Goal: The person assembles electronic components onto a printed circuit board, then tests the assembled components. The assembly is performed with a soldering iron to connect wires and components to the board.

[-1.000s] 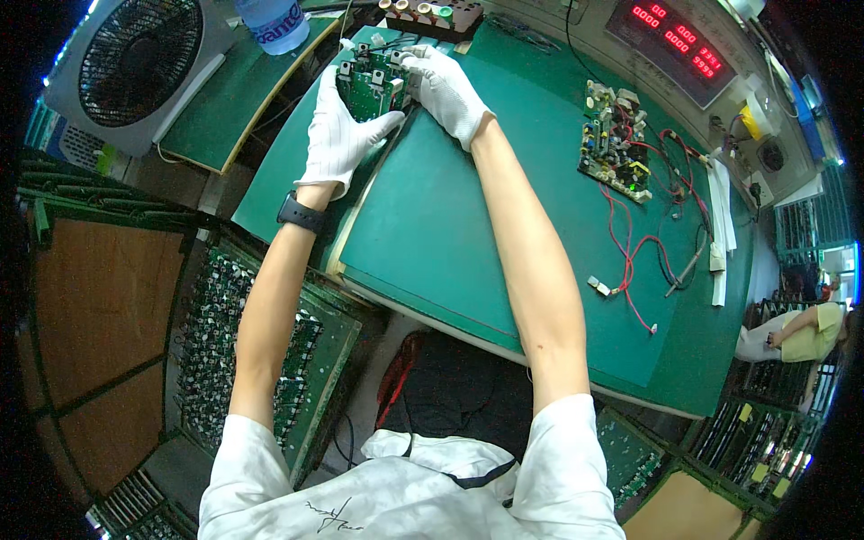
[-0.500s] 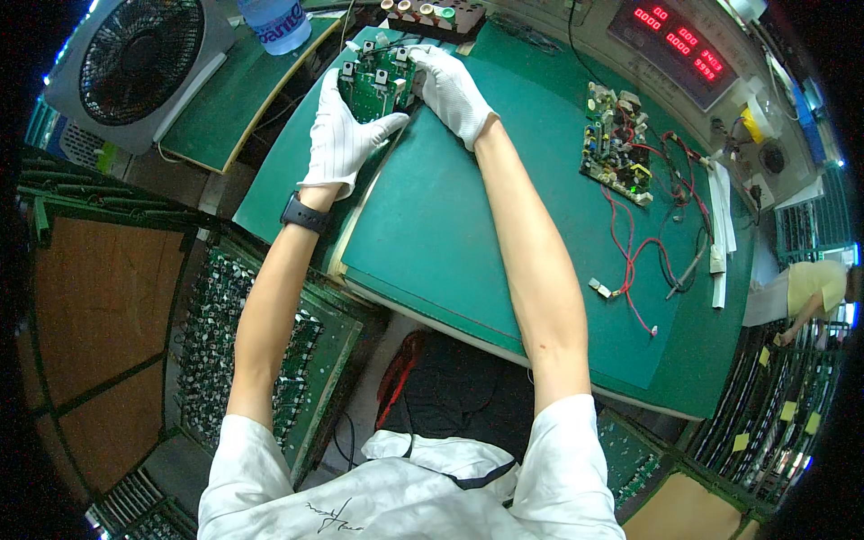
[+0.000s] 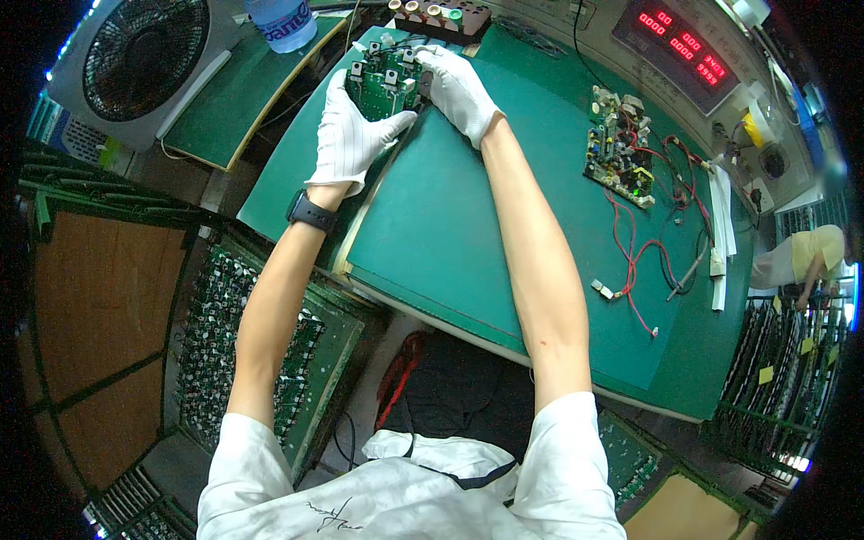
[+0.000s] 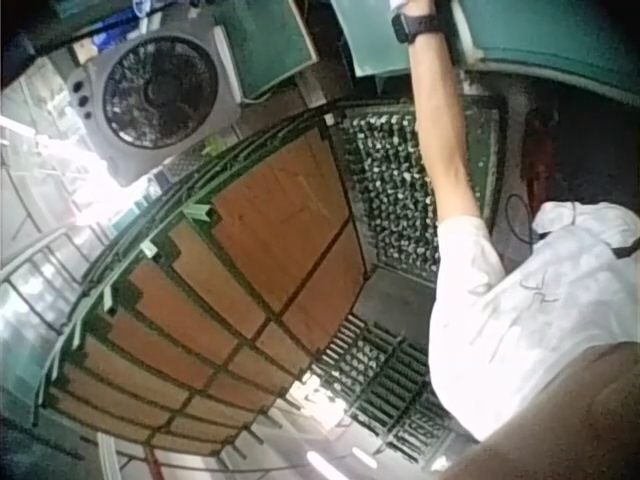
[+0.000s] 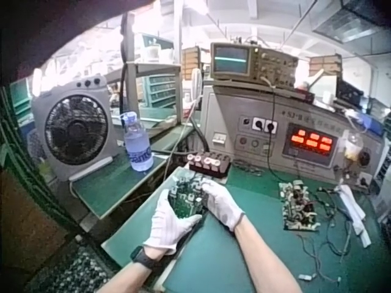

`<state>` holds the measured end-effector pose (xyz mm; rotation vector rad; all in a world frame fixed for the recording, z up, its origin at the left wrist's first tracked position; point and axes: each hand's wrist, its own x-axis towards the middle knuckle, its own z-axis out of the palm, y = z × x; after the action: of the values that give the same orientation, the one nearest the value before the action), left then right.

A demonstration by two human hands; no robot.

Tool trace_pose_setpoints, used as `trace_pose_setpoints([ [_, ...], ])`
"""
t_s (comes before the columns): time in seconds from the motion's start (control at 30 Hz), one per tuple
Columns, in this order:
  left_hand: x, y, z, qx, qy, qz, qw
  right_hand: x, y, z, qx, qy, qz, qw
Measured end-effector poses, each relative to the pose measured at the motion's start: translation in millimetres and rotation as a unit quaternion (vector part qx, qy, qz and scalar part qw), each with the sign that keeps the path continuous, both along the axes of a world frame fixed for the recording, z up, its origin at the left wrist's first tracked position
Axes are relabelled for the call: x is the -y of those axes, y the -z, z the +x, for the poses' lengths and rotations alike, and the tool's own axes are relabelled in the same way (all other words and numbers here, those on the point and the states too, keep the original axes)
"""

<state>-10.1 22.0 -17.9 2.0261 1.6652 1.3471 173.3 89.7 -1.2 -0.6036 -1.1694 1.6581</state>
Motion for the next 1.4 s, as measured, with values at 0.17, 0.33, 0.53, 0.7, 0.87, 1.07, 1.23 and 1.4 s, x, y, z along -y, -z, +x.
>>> trace_pose_setpoints([
  [0.17, -2, -2, 6, 0.006, 0.006, -0.002, 1.0, -16, 14, 11, 0.076, 0.025, 0.162, 0.984],
  [0.33, 0, -2, 0, 0.014, 0.013, -0.044, 0.999, -5, 9, 0, 0.015, 0.058, 0.011, 0.998],
  [0.53, -1, -2, 0, 0.01, 0.009, -0.052, 0.999, 6, -11, -6, 0.116, 0.174, -0.002, 0.978],
  [0.7, 1, -7, 10, 0.001, -0.008, -0.048, 0.999, 9, -29, 26, 0.081, 0.296, 0.001, 0.952],
  [0.87, 8, -15, 4, -0.001, -0.019, -0.068, 0.997, 53, -76, 73, 0.09, 0.302, 0.042, 0.948],
  [1.07, 90, -55, 8, 0.199, 0.021, 0.164, 0.966, 247, -106, 112, 0.182, 0.324, 0.138, 0.918],
  [1.23, 240, -94, 110, 0.251, 0.397, -0.041, 0.882, 425, -46, 153, 0.266, 0.399, 0.24, 0.844],
  [1.4, 320, -62, 176, 0.07, 0.472, -0.141, 0.867, 545, 29, 154, 0.508, 0.415, 0.182, 0.732],
])
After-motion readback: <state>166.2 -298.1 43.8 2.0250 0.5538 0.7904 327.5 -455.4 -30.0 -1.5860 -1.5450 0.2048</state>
